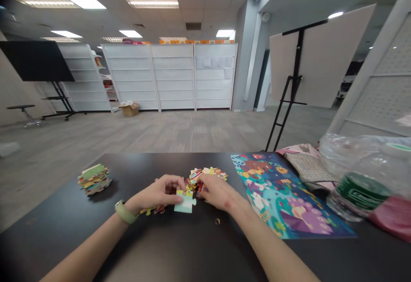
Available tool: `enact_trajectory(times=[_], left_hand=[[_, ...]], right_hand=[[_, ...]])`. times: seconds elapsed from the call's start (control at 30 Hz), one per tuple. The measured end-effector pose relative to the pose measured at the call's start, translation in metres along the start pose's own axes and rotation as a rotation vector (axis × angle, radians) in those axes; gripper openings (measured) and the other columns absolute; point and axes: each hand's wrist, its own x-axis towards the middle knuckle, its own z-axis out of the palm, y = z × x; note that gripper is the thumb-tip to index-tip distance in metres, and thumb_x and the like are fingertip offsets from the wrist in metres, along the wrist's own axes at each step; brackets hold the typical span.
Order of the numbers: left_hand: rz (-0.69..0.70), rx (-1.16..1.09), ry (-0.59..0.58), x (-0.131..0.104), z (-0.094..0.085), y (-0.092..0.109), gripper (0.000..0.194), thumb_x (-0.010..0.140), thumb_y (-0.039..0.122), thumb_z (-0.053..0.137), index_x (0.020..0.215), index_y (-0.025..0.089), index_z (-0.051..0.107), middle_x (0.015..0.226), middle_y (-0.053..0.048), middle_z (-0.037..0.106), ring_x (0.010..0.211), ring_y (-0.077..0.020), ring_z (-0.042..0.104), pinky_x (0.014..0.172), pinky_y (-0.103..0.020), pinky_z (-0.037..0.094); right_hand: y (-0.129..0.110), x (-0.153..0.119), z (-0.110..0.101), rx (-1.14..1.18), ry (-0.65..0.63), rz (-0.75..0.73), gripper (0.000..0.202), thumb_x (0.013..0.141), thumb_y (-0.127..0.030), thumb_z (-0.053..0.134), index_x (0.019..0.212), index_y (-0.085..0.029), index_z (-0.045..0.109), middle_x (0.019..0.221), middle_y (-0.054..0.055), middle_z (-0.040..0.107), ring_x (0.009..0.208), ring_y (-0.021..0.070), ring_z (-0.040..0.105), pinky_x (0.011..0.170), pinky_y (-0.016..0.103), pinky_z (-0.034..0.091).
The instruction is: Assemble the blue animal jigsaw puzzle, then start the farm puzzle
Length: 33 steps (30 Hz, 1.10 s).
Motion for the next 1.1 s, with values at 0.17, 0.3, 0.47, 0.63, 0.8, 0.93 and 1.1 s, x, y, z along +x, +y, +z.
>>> enact_trajectory(times=[0.17,0.3,0.47,0.63,0.8,0.93,1.1], left_hand=[[0.134,0.350,-0.106,-0.004,0.004,0.007,0.028,0.075,0.039,0.079,0.098,0.024,0.075,0.104,-0.004,0.069,0.097,-0.0216,0.062,0.084,-0.030,0.049],[0.210,0.510,0.205,-0.003,-0.007,0.005,0.019,0.086,0.031,0.067,0.103,0.025,0.072,0.104,-0.002,0.070,0.102,-0.0202,0.061,0.092,-0.031,0.046],[0.154,0.697,0.591,-0.001,-0.030,-0.009,0.012,0.086,0.020,0.057,0.089,0.021,0.069,0.089,-0.002,0.070,0.084,-0.0178,0.063,0.078,-0.030,0.047],[0.093,0.692,0.685,0.004,-0.031,-0.025,0.013,0.086,0.019,0.055,0.087,0.020,0.068,0.086,-0.002,0.071,0.078,-0.0164,0.063,0.075,-0.029,0.049],[0.056,0.763,0.712,0.005,-0.019,-0.030,0.013,0.086,0.017,0.055,0.089,0.021,0.068,0.088,-0.002,0.070,0.079,-0.0167,0.062,0.077,-0.030,0.048],[0.000,0.849,0.751,-0.010,-0.006,-0.023,0.018,0.089,0.016,0.050,0.095,0.020,0.067,0.094,-0.005,0.069,0.089,-0.0192,0.061,0.082,-0.033,0.048],[-0.119,0.962,0.692,-0.054,0.025,-0.017,0.023,0.086,0.021,0.057,0.105,0.021,0.069,0.109,-0.008,0.066,0.102,-0.0251,0.058,0.089,-0.038,0.045]], right_hand=[[0.002,0.000,0.002,-0.023,0.050,-0.071,0.020,0.081,-0.017,0.062,0.101,-0.021,0.066,0.105,0.006,0.070,0.101,0.0224,0.063,0.089,0.031,0.045],[0.003,0.002,-0.001,-0.089,0.168,-0.104,0.023,0.088,-0.009,0.047,0.095,-0.020,0.066,0.099,0.007,0.068,0.098,0.0207,0.061,0.088,0.032,0.044],[-0.010,-0.001,-0.007,-0.056,0.198,-0.109,0.025,0.090,-0.011,0.044,0.089,-0.021,0.067,0.090,0.004,0.068,0.086,0.0183,0.061,0.080,0.030,0.044],[-0.038,-0.009,0.012,-0.045,-0.019,-0.240,0.026,0.076,-0.043,0.077,0.090,-0.022,0.070,0.088,0.003,0.068,0.085,0.0210,0.060,0.079,0.032,0.043],[-0.044,-0.004,0.034,-0.079,-0.028,-0.324,0.022,0.080,-0.041,0.076,0.090,-0.023,0.072,0.095,0.004,0.067,0.092,0.0217,0.060,0.083,0.033,0.043],[-0.045,-0.009,0.028,-0.122,0.107,-0.334,0.018,0.095,-0.029,0.056,0.094,-0.021,0.071,0.092,0.006,0.066,0.093,0.0209,0.059,0.083,0.032,0.044],[-0.058,-0.057,0.044,-0.131,0.204,-0.228,0.032,0.090,-0.029,0.059,0.121,-0.021,0.065,0.126,0.011,0.063,0.119,0.0269,0.055,0.103,0.041,0.040]])
